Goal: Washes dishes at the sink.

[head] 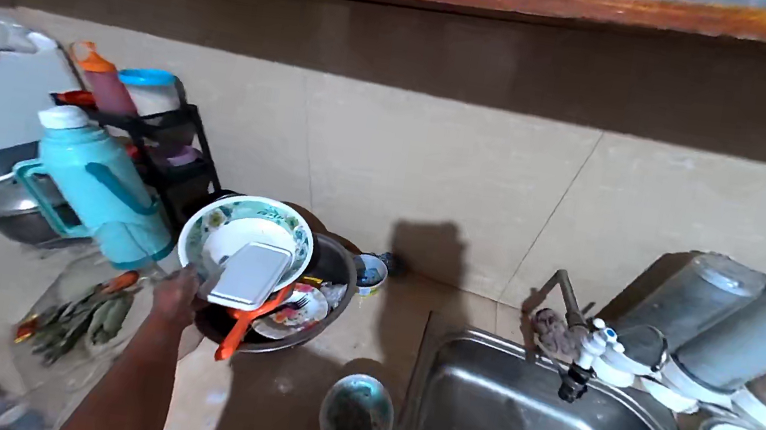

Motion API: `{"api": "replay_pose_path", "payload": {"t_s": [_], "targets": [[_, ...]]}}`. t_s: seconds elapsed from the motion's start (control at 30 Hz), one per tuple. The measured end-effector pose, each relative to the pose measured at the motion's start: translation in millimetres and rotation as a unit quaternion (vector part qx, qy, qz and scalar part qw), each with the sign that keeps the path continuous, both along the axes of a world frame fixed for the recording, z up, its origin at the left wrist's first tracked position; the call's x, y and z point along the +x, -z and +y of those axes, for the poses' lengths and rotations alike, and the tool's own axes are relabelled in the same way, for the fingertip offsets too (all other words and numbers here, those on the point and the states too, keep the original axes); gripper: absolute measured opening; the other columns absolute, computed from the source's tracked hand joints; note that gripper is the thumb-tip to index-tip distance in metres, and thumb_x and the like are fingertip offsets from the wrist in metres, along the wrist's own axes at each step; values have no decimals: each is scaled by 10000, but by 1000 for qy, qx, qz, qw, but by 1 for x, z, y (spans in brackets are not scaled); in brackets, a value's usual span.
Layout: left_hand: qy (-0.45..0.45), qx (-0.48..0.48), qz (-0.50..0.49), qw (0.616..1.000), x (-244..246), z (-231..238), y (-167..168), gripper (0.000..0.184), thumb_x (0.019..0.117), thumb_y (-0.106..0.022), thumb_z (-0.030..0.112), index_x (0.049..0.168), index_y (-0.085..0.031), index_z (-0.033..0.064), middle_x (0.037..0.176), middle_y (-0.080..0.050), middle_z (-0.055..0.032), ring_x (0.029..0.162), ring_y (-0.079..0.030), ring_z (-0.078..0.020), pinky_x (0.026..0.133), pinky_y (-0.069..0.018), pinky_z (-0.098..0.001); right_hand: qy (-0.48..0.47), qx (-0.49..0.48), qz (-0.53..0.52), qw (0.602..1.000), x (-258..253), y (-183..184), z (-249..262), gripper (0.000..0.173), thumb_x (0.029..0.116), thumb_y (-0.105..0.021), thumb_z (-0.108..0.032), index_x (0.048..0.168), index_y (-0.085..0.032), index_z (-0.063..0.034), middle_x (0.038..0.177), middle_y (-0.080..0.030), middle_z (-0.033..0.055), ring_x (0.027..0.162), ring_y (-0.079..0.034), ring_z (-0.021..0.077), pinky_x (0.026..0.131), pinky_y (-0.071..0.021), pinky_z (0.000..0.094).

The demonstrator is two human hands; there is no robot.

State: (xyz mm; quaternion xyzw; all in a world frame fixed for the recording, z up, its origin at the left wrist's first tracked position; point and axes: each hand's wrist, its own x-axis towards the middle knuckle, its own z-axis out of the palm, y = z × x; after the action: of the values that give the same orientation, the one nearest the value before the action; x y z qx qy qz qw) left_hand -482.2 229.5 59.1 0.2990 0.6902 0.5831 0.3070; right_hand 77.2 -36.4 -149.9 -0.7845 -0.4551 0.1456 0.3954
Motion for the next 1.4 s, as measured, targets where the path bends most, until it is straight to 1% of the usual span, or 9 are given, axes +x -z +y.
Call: {"api": "replay_pose_path", "payload": {"t_s": [0.27,0.4,0.6,0.73,0.83,0.93,1.03,1.17,1.4], "targets": [[26,-80,220,972,-2,6,3,470,1027,-564,268,1342,-544,-80,1295,-583,-319,1116,-615,-414,933,-496,-601,38,-60,-79,994,-14,3,12,349,1028,-574,-243,1228,-670,26,1079,-705,285,936,-706,471,824,-552,635],[128,-70,320,936,7,-20,-25,523,1041,-529,324,1388,-511,-66,1333,-568,-300,1166,-599,-376,993,-482,-570,8,-148,-15,989,-10,-16,13,375,1061,-516,-259,1313,-629,-5,1226,-676,240,1105,-675,404,977,-518,567],[296,-76,343,888,157,-93,-59,399,1027,-591,199,1332,-551,-56,1228,-611,-282,1082,-623,-350,951,-499,-564,9,-25,159,987,5,-8,12,431,1102,-426,-280,1184,-672,65,1044,-714,249,953,-710,370,891,-549,552],[436,-131,287,843,270,-116,-2,401,1034,-574,155,1378,-522,-47,1233,-626,-274,1113,-631,-360,986,-497,-548,-74,76,477,873,17,-4,6,699,1083,-95,-478,1464,-411,15,1265,-667,194,992,-719,282,768,-609,450],[489,-150,268,816,339,-124,63,403,1032,-578,159,1375,-542,-48,1231,-637,-278,1143,-634,-380,1019,-495,-555,-32,116,616,778,24,-12,2,551,1096,-235,-458,1432,-452,-80,1165,-682,120,976,-694,215,785,-603,423],[495,-192,355,770,386,-128,111,447,1036,-578,226,1403,-529,-25,1331,-600,-292,1237,-595,-423,1066,-456,-577,153,52,602,782,37,-10,8,308,1048,-530,-158,1314,-550,-4,1091,-643,163,914,-634,223,786,-547,428],[515,-179,447,709,414,-148,128,792,985,-652,406,1612,-294,82,1657,-273,-229,1481,-360,-433,1191,-333,-563,197,19,570,798,51,7,16,493,1049,-550,-131,1514,-396,-71,1351,-560,237,1128,-599,334,917,-510,534],[656,-179,486,550,436,-168,190,966,862,-668,687,1622,-311,210,1685,-253,-156,1539,-235,-421,1208,-212,-663,206,15,565,799,58,21,21,601,1024,-595,-123,1567,-338,-117,1472,-476,258,1271,-535,402,986,-477,604],[658,-233,538,473,438,-164,196,813,904,-722,493,1528,-433,60,1534,-461,-234,1400,-452,-444,1150,-360,-622,189,-13,532,825,66,20,21,579,1027,-591,-120,1556,-361,-74,1474,-473,278,1303,-513,407,1031,-448,583]]}}
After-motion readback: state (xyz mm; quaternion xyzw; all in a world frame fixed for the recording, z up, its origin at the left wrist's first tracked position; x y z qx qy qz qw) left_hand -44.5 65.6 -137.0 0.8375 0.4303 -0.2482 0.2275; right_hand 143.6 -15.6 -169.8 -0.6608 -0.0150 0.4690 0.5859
